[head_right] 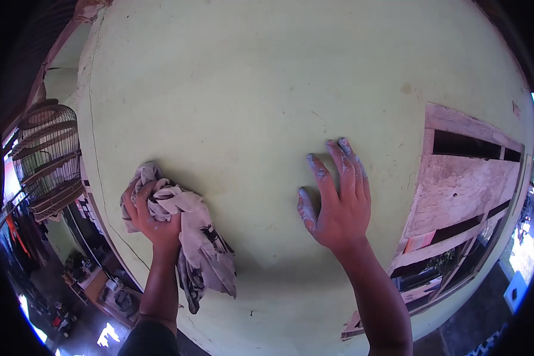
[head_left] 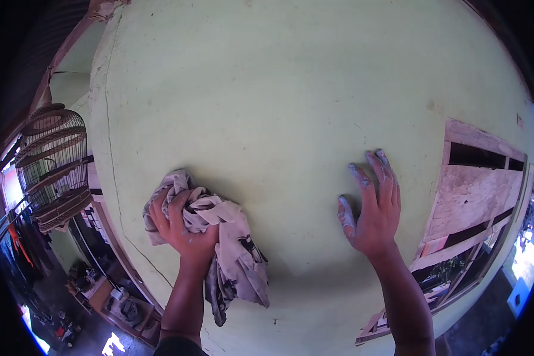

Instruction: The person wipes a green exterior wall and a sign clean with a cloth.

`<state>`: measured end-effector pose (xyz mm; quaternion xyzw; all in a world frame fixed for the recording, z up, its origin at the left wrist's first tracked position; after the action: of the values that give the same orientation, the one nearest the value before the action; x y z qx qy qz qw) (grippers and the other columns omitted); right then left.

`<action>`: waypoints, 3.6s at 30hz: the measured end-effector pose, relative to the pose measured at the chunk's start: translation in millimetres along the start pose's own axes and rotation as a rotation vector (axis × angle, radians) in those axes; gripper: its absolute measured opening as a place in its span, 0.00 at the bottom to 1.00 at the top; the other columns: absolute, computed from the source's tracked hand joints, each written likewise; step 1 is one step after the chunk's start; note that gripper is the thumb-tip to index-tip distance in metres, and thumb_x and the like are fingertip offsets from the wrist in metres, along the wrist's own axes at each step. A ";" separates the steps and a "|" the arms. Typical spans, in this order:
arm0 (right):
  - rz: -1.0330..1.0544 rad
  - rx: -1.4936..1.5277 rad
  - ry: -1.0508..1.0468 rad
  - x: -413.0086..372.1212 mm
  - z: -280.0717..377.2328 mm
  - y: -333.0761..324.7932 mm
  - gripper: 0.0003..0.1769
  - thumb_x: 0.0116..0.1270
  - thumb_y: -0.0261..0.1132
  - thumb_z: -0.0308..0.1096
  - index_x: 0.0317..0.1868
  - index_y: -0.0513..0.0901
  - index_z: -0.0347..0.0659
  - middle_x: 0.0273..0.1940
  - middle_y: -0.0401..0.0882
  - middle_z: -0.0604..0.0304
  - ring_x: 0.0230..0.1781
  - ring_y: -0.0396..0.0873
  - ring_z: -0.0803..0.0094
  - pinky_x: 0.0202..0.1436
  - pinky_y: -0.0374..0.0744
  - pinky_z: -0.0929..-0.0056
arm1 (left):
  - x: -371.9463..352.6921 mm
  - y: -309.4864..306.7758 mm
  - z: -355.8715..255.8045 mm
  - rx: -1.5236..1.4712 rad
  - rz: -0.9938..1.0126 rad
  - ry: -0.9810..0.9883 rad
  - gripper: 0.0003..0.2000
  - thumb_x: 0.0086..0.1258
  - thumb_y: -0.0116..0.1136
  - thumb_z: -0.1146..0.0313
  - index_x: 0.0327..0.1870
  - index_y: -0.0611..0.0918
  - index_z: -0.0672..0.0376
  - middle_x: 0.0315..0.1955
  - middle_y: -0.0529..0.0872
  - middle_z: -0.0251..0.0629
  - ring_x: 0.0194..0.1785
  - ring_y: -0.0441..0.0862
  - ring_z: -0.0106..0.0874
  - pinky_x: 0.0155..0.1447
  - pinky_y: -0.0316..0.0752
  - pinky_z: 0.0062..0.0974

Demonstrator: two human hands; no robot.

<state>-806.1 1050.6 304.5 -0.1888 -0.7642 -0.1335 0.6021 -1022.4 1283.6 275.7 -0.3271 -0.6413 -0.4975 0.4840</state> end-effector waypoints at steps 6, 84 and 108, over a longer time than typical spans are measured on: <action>0.012 0.088 0.003 -1.5 -14.0 -4.3 0.25 0.66 0.68 0.38 0.62 0.81 0.38 0.70 0.72 0.41 0.73 0.70 0.39 0.74 0.71 0.45 | 28.9 44.6 -82.6 -0.212 0.111 0.217 0.26 0.41 0.72 0.64 0.49 0.87 0.53 0.53 0.79 0.43 0.61 0.74 0.48 0.66 0.67 0.52; -0.112 -0.168 -0.465 201.0 53.4 40.1 0.27 0.56 0.76 0.42 0.58 0.82 0.61 0.72 0.72 0.62 0.75 0.67 0.56 0.78 0.63 0.42 | 120.7 88.3 -106.9 -0.221 0.279 0.528 0.20 0.62 0.62 0.69 0.56 0.78 0.58 0.66 0.77 0.44 0.68 0.74 0.46 0.68 0.64 0.44; -0.190 -0.387 0.341 205.3 -310.2 -97.6 0.27 0.68 0.66 0.43 0.64 0.78 0.41 0.65 0.79 0.41 0.67 0.75 0.42 0.69 0.73 0.44 | 162.8 159.5 -225.6 -0.087 0.275 0.629 0.26 0.75 0.61 0.58 0.73 0.72 0.49 0.78 0.65 0.38 0.82 0.59 0.40 0.79 0.52 0.49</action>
<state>-621.9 855.8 580.2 -0.2026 -0.6262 -0.3625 0.6599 -863.7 1104.6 489.2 -0.2612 -0.3889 -0.5309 0.7062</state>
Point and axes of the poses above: each hand's wrist, its own x-axis towards the middle knuckle, its own y-axis out of the palm, z = x × y, the point moved 9 cm from there along x, towards the middle knuckle
